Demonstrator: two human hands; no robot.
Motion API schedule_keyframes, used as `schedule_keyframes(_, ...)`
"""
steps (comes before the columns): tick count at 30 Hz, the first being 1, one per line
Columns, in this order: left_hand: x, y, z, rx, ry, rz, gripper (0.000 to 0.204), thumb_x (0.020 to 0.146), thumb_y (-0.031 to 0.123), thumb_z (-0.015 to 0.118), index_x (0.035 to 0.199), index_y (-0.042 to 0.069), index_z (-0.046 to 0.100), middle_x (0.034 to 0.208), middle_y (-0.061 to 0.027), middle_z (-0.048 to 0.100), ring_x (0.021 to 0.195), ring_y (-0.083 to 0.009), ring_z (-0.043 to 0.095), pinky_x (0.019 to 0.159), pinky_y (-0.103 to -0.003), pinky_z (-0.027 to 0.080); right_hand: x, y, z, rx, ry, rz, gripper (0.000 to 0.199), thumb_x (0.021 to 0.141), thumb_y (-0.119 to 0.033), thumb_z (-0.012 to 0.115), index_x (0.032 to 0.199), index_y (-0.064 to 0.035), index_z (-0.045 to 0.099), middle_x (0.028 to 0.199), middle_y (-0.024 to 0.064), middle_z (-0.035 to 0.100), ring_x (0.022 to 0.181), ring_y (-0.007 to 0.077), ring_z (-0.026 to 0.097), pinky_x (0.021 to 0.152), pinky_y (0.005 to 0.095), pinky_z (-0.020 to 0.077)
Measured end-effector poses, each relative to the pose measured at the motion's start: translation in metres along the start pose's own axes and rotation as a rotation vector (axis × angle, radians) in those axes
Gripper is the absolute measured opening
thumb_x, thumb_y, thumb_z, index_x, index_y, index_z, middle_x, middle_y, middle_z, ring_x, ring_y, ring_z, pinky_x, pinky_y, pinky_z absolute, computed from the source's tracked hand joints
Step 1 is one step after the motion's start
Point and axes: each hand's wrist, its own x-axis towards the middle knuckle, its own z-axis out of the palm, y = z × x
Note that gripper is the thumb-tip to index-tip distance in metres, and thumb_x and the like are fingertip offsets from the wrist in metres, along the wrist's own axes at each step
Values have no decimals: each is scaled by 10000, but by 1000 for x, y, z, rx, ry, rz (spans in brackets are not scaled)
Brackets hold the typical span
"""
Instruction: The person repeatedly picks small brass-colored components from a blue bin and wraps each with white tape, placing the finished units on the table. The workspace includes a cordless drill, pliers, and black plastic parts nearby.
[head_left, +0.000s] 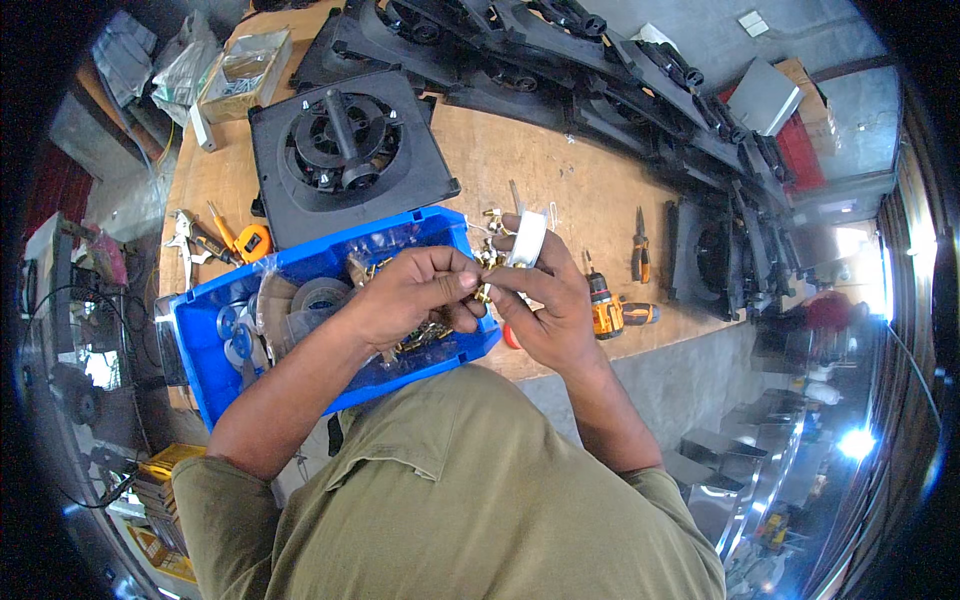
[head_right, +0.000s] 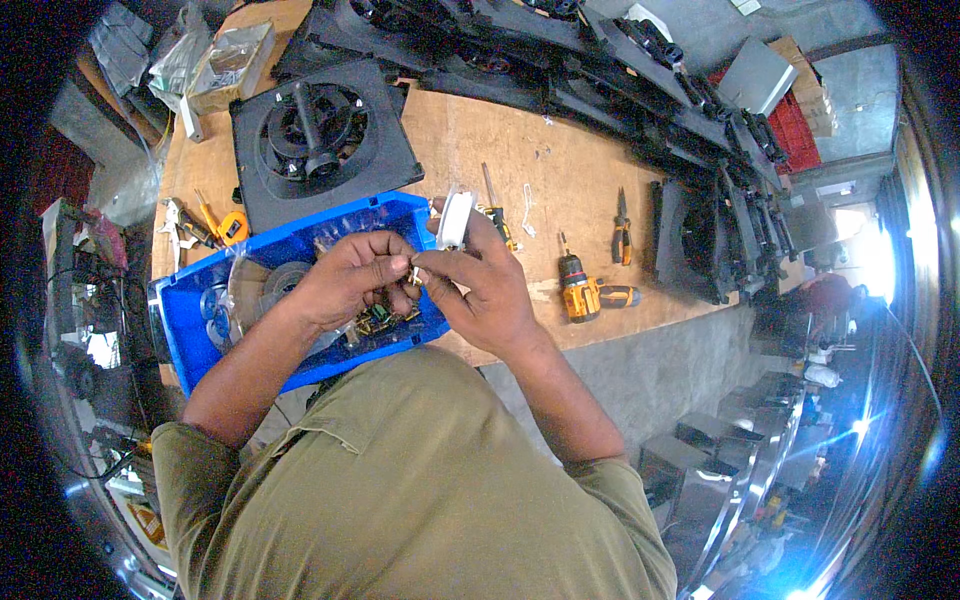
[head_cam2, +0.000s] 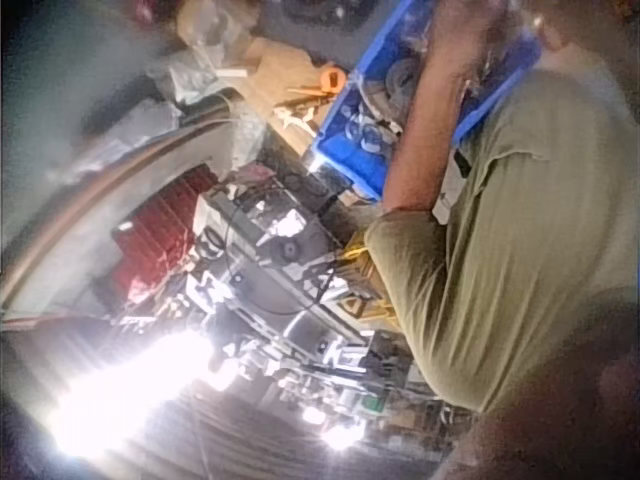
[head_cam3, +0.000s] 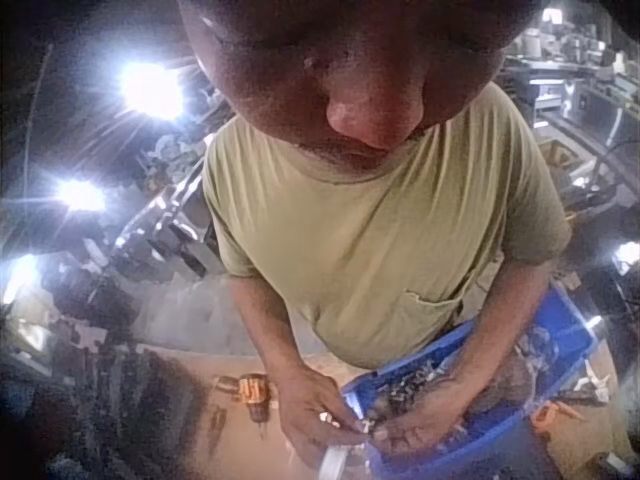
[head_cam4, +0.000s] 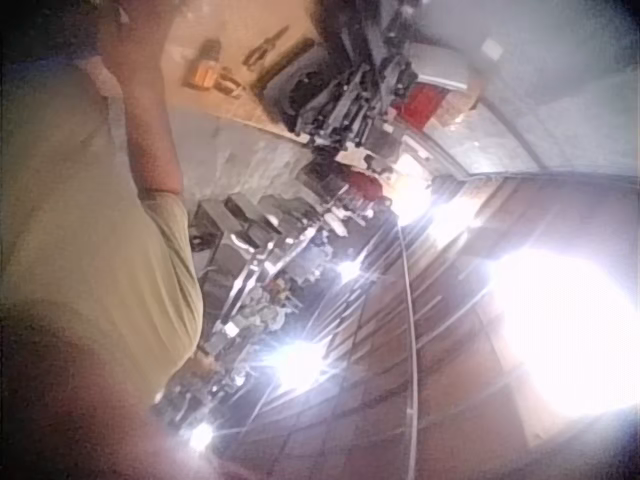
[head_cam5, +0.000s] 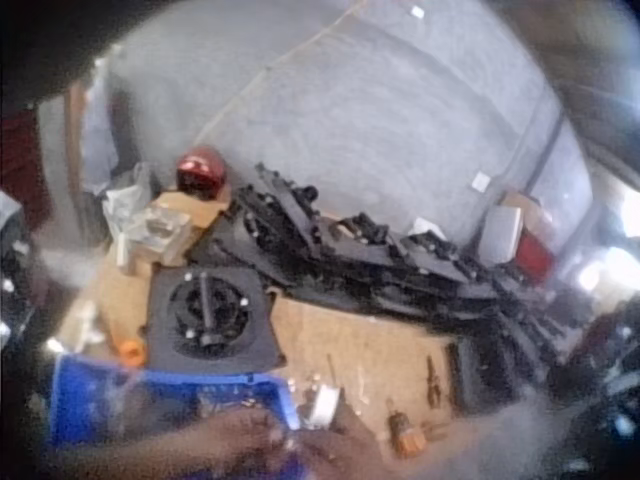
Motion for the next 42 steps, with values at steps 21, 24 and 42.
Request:
schedule_keyframes(21,-3,-1,10,77,32,71,152,895,105,686,978,22,589,876,-83,692,700,-135,667,654,-267,549,-1,1,-7,48,-24,-21,207,742,8,712,944,-35,724,1274,233,542,1148,354,587,936,436,488)
schedule_keyframes(24,-4,0,10,35,14,94,139,897,85,675,973,34,569,865,-89,690,703,-145,673,658,-274,555,-3,2,-7,51,-20,-24,200,745,6,710,941,-33,722,1257,228,553,1141,348,589,932,433,489)
schedule_keyframes(42,-1,3,-1,154,223,375,165,911,121,679,903,28,543,792,-100,654,642,-127,631,594,-260,528,-16,-19,5,84,-170,276,588,832,-63,669,1381,-45,457,1071,175,651,869,211,646,703,339,518)
